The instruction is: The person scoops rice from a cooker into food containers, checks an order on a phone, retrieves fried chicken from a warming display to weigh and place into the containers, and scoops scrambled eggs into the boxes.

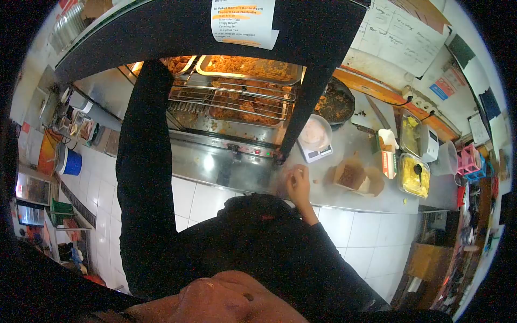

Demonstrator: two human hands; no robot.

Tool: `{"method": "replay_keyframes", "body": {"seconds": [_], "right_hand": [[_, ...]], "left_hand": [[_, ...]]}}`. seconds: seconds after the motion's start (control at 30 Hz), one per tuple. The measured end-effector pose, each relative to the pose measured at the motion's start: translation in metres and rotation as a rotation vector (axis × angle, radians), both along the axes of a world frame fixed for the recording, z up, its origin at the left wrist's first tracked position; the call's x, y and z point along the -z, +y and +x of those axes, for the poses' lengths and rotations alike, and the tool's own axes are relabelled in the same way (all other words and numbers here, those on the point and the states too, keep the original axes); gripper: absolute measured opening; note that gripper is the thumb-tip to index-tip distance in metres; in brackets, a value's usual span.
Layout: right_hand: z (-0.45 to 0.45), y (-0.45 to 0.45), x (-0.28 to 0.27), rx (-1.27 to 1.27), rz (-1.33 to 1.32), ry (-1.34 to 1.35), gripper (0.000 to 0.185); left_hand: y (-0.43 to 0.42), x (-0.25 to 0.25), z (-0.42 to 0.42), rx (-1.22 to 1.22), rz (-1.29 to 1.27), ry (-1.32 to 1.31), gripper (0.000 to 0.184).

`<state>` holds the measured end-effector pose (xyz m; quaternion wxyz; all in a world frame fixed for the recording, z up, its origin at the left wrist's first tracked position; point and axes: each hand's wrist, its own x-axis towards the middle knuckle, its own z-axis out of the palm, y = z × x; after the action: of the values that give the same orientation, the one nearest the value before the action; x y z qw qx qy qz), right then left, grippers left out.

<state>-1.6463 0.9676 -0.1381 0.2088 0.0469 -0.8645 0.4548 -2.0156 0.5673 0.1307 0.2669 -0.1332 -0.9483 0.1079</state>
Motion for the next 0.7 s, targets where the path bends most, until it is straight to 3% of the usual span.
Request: {"method": "replay_keyframes", "body": {"seconds": [0.7], "right_hand": [[0.008,-0.011,-0.004,-0.073,-0.047,-0.006,0.013]], "left_hand": [[-0.015,-0.015,0.01,0.049,0.031,0.097,0.028]]}}
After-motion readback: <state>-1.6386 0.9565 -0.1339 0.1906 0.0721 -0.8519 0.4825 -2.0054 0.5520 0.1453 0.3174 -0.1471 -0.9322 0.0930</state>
